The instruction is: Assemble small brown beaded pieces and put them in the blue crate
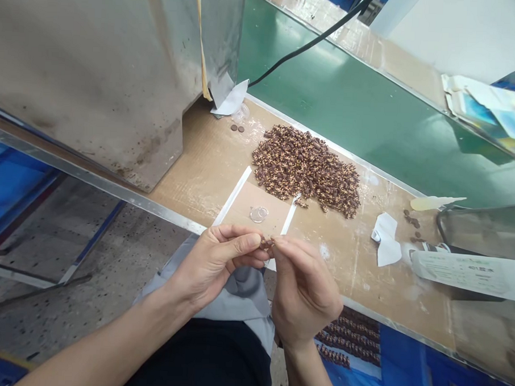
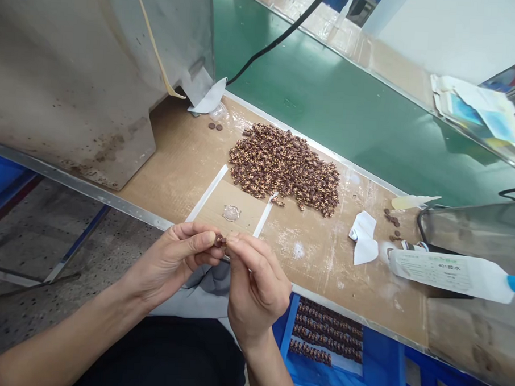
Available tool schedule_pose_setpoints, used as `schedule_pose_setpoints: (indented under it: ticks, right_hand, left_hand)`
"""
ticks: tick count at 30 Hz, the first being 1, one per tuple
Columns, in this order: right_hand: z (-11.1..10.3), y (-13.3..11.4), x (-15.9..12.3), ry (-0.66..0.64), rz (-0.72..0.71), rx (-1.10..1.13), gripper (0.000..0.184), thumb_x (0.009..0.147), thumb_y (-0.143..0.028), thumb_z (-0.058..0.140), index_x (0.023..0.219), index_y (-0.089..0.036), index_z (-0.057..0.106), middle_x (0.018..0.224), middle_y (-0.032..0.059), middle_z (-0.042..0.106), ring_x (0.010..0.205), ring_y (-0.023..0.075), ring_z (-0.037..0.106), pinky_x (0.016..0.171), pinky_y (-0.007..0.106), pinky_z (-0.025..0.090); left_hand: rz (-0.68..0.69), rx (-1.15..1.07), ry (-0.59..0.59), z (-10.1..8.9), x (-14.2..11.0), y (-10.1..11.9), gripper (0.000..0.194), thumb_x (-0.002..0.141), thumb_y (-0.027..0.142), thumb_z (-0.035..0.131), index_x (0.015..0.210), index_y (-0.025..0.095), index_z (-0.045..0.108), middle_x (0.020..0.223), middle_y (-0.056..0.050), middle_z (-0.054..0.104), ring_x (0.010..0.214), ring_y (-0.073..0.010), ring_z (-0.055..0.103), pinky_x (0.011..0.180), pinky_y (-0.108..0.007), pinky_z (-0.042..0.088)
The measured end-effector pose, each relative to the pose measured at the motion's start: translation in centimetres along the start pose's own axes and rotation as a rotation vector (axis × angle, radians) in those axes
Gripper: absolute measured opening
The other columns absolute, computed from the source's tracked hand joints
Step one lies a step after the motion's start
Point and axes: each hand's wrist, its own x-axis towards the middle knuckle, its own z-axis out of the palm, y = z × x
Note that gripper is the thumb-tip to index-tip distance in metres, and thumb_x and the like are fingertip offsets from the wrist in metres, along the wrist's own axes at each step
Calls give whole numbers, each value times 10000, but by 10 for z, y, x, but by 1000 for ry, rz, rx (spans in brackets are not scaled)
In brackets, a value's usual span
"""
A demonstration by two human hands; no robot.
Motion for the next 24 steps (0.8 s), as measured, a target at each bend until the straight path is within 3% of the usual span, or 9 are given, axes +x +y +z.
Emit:
schedule_pose_setpoints:
  ticks: [15,21,24]
  right_hand:
    - [-1,3,0,-14,-121,-81,434,1078,13,836,1360,-309,904,1223,31,922,1035,235,915,926,383,803]
    - [-4,2,1,-22,200,88,144,1122,-160,855,1178,-274,923,1112,54,902,1002,249,889,882,395,782]
    - [-2,-2,1,-21,318,199,111,1129,-179,836,1140,-260,912,1077,50,888,942,220,871,818,342,757]
  left_hand:
    - [24,-10,53,3,-1,-3,339,754,352,1206,881,164,954,859,-67,920,737,-144,874,751,-163,727]
    - [61,93,96,8,-3,-4,371,781,383,1187,943,163,936,808,-74,899,706,-184,873,722,-219,738]
    - [95,182,102,10,-4,-3,423,815,447,1161,1040,158,948,825,-90,901,677,-208,867,682,-255,740]
